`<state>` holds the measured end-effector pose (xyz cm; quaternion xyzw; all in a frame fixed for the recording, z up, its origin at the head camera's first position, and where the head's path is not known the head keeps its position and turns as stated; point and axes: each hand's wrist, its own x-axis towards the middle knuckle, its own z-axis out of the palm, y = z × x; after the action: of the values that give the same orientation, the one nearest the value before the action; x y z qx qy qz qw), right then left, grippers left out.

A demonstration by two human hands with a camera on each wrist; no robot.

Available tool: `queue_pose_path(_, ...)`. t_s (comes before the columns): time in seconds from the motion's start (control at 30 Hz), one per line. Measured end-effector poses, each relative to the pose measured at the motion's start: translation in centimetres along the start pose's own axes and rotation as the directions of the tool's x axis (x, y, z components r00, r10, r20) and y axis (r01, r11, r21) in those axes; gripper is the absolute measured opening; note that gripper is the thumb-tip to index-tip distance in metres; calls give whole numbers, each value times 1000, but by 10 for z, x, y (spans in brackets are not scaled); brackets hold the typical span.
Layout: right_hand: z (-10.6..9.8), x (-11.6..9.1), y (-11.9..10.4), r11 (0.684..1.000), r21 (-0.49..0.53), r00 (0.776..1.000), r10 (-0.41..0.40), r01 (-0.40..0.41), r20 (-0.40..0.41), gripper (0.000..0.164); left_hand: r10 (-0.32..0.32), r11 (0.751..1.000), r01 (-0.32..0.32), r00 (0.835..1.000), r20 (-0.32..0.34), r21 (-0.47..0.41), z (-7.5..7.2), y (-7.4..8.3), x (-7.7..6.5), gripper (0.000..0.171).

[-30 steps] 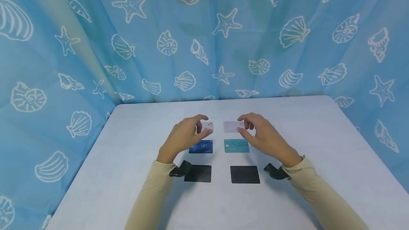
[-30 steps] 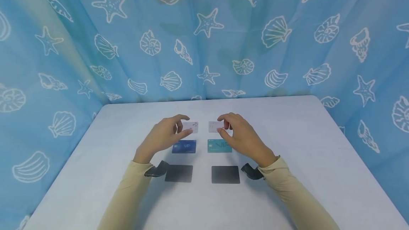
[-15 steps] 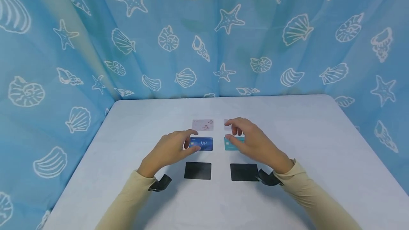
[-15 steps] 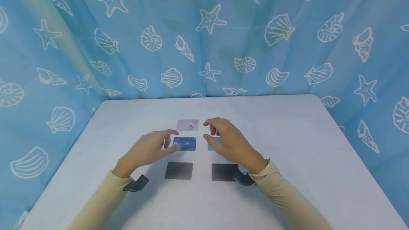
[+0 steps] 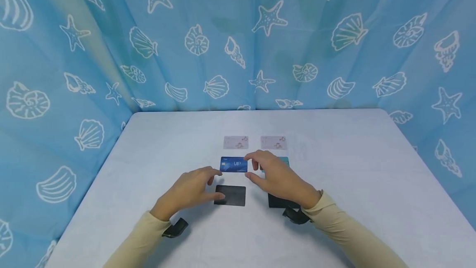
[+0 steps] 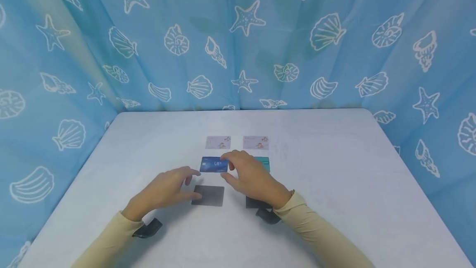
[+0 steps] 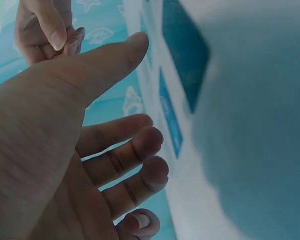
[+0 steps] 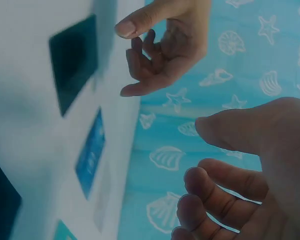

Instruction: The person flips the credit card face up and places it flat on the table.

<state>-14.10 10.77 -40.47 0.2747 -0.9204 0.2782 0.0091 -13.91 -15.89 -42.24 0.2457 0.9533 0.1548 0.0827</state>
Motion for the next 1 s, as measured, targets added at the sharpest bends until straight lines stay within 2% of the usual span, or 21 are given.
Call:
queue_pose_path(0.17, 10, 2, -1, 1000, -21, 999, 16, -15, 35, 47, 3, 1000, -4, 1000, 28, 28, 8, -6, -2, 61)
queue_pose_path(0.33, 19, 3, -2, 999, -32, 995, 42, -39, 89, 50, 43, 998, -44, 999, 33, 36, 12, -11, -6, 58)
queue_pose_path(0.6, 25, 2, -2, 998, -50, 987, 57, -50, 151, 52, 62, 998, -63, 998, 32, 19, 15, -13, -8, 54)
queue_pose_path(0.77, 30, 2, 0, 996, -50, 977, 84, -75, 198, 51, 50, 999, -49, 998, 45, -10, 15, -13, -8, 53)
queue_pose_path(1.0, 36, 3, 2, 989, -123, 967, 112, -86, 230, 55, 31, 999, -30, 998, 47, -25, 16, -12, -5, 50)
